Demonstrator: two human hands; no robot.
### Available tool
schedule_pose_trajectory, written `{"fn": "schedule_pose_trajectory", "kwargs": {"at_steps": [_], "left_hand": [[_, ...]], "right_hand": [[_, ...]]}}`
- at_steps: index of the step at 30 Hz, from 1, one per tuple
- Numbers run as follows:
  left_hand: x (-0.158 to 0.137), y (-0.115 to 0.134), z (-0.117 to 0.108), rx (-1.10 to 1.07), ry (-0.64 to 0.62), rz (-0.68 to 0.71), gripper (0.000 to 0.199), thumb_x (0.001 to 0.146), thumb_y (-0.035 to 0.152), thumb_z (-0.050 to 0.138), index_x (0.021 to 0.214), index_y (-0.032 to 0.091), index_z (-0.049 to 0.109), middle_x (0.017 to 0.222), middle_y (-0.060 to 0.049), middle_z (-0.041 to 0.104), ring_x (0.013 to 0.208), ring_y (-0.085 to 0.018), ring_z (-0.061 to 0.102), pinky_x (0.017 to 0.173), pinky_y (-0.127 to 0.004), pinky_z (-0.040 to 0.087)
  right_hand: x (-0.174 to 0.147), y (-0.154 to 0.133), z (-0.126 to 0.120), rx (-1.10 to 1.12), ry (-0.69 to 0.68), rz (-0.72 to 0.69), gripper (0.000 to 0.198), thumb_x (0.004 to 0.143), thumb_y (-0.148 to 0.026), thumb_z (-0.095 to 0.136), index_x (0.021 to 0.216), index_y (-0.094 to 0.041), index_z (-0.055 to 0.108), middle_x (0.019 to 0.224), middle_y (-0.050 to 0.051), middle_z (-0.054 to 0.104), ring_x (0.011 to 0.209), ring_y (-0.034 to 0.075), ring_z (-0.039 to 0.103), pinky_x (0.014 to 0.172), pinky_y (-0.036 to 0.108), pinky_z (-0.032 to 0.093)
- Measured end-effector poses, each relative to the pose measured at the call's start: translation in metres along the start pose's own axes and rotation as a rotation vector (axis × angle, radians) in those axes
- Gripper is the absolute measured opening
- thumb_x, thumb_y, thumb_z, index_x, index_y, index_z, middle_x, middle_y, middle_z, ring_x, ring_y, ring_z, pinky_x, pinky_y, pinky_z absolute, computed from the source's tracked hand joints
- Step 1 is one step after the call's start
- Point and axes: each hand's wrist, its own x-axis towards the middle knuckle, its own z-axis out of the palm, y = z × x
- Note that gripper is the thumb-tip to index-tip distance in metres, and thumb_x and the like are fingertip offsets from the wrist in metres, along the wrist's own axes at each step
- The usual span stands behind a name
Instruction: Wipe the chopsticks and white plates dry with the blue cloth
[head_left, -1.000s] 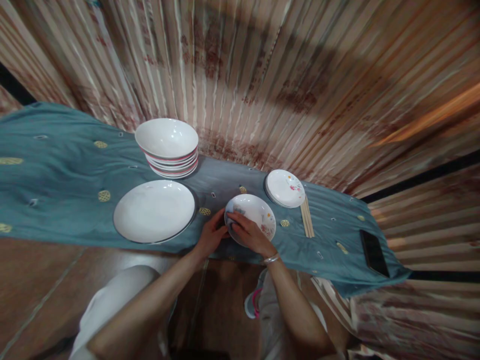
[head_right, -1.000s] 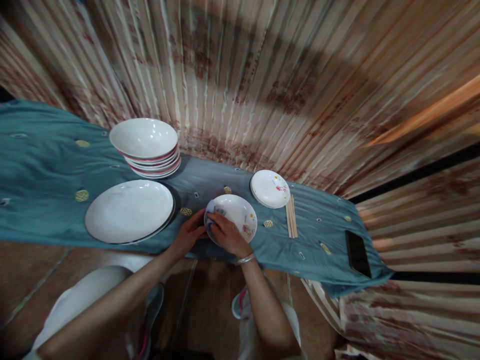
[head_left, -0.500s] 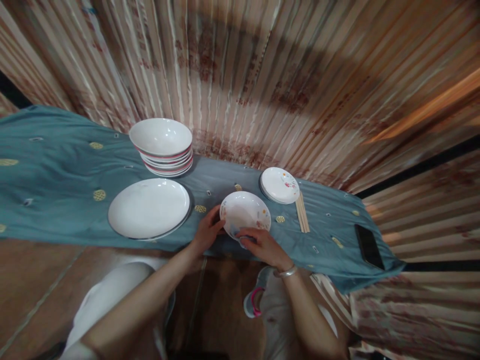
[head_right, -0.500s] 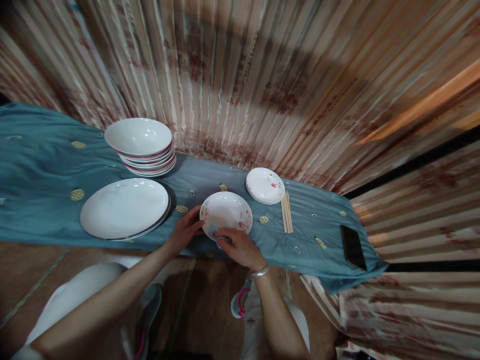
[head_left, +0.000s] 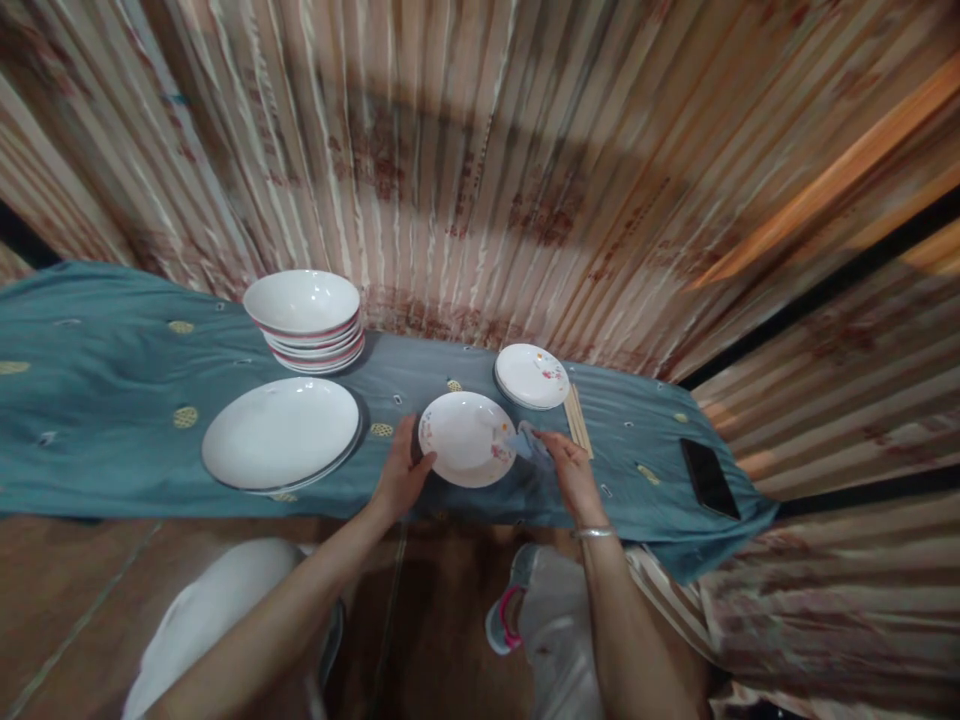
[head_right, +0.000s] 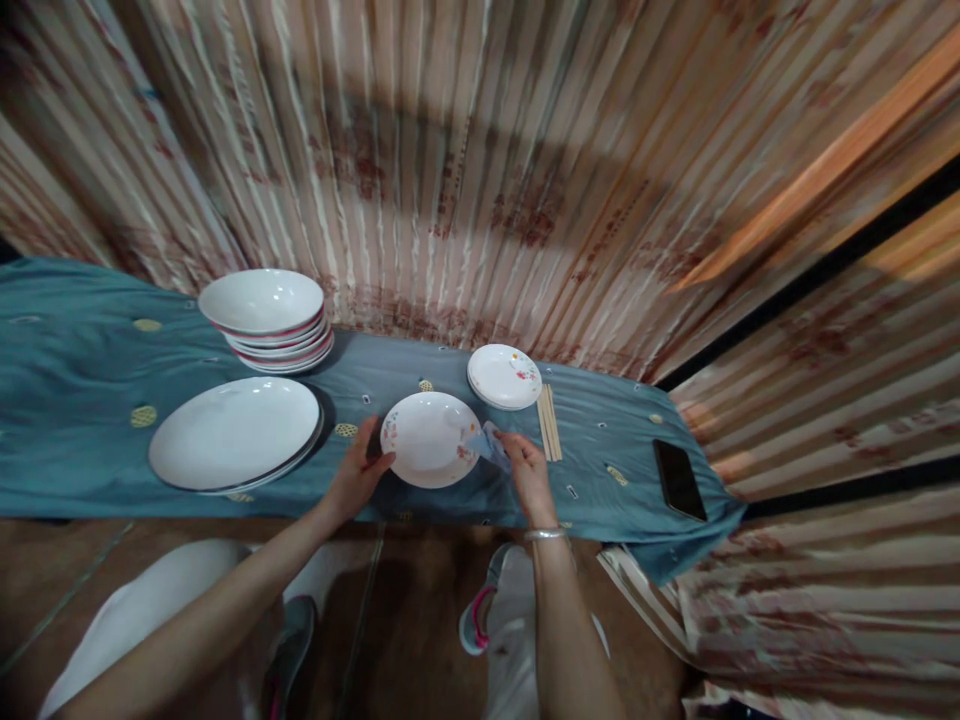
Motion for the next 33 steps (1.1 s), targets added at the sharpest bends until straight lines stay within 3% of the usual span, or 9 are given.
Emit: {"fn": "schedule_pose_trajectory", "kwargs": {"at_steps": [2, 5, 8, 12, 20, 24, 26, 28, 33], "left_hand": [[-0.004, 0.005, 0.000, 0.294, -0.060, 0.221, 0.058, 0.070, 0.032, 0.069, 0.126, 0.021, 0.055, 0.149, -0.014, 0.036, 0.141, -0.035, 0.017, 0.111, -0.056, 0.020], [-0.012, 0.014, 0.005, 0.574, -0.294, 0.413, 0.045, 0.067, 0.026, 0.072, 0.112, 0.022, 0.066, 0.138, -0.014, 0.051, 0.138, -0.038, 0.025, 0.111, -0.062, 0.010], [-0.018, 0.020, 0.015, 0.731, -0.462, 0.453, 0.034, 0.069, 0.008, 0.061, 0.097, 0.025, 0.071, 0.121, -0.010, 0.065, 0.131, -0.034, 0.040, 0.111, -0.062, -0.001], [-0.018, 0.025, 0.028, 0.747, -0.495, 0.403, 0.034, 0.075, 0.002, 0.048, 0.080, 0.026, 0.073, 0.095, -0.005, 0.073, 0.114, -0.029, 0.056, 0.110, -0.060, -0.005], [-0.016, 0.048, 0.035, 0.410, -0.394, 0.260, 0.022, 0.074, 0.016, 0.057, 0.081, 0.027, 0.074, 0.091, -0.004, 0.075, 0.095, -0.026, 0.065, 0.113, -0.054, 0.007], [-0.021, 0.072, 0.035, 0.026, -0.292, 0.037, 0.008, 0.069, 0.027, 0.068, 0.072, 0.025, 0.075, 0.076, -0.002, 0.074, 0.081, -0.026, 0.065, 0.102, -0.047, 0.034], [-0.022, 0.083, 0.035, -0.206, -0.248, -0.134, 0.017, 0.065, 0.033, 0.073, 0.075, 0.020, 0.075, 0.070, -0.003, 0.073, 0.071, -0.023, 0.064, 0.084, -0.041, 0.047], [-0.023, 0.091, 0.035, -0.396, -0.209, -0.250, 0.028, 0.062, 0.036, 0.076, 0.081, 0.016, 0.075, 0.072, -0.005, 0.073, 0.070, -0.022, 0.065, 0.075, -0.036, 0.049], [-0.018, 0.094, 0.036, -0.553, -0.166, -0.372, 0.036, 0.054, 0.035, 0.082, 0.081, 0.013, 0.073, 0.075, -0.009, 0.074, 0.080, -0.026, 0.068, 0.077, -0.037, 0.051]], "right_hand": [[0.002, 0.003, -0.002, 0.080, 0.024, 0.022, 0.032, 0.069, -0.047, 0.067, 0.082, -0.019, 0.074, 0.090, 0.007, 0.074, 0.088, 0.024, 0.066, 0.082, 0.036, 0.049], [0.005, 0.006, -0.005, 0.120, 0.011, 0.023, 0.031, 0.070, -0.046, 0.066, 0.084, -0.019, 0.072, 0.093, 0.009, 0.074, 0.089, 0.024, 0.068, 0.080, 0.037, 0.051], [0.008, 0.009, -0.008, 0.125, -0.003, 0.010, 0.031, 0.072, -0.046, 0.064, 0.085, -0.018, 0.071, 0.094, 0.010, 0.074, 0.090, 0.025, 0.068, 0.079, 0.038, 0.052], [0.010, 0.012, -0.012, 0.123, -0.008, 0.010, 0.031, 0.073, -0.045, 0.063, 0.086, -0.018, 0.071, 0.096, 0.010, 0.073, 0.090, 0.024, 0.068, 0.078, 0.037, 0.052], [0.013, 0.007, -0.017, 0.209, 0.084, 0.070, 0.033, 0.070, -0.042, 0.063, 0.094, -0.019, 0.071, 0.100, 0.008, 0.073, 0.088, 0.023, 0.068, 0.069, 0.032, 0.053], [0.015, 0.001, -0.015, 0.257, 0.158, 0.033, 0.042, 0.070, -0.043, 0.062, 0.103, -0.019, 0.069, 0.107, 0.009, 0.071, 0.092, 0.023, 0.066, 0.072, 0.033, 0.054], [0.015, -0.002, -0.013, 0.274, 0.193, -0.033, 0.045, 0.071, -0.044, 0.061, 0.107, -0.018, 0.067, 0.111, 0.010, 0.069, 0.095, 0.023, 0.065, 0.079, 0.035, 0.053], [0.016, -0.005, -0.008, 0.260, 0.233, -0.103, 0.045, 0.072, -0.044, 0.061, 0.109, -0.017, 0.066, 0.114, 0.010, 0.067, 0.099, 0.022, 0.064, 0.087, 0.038, 0.051], [0.012, -0.010, 0.017, 0.035, 0.217, -0.279, 0.047, 0.079, -0.044, 0.058, 0.115, -0.015, 0.063, 0.116, 0.011, 0.066, 0.108, 0.025, 0.060, 0.097, 0.043, 0.045]]}}
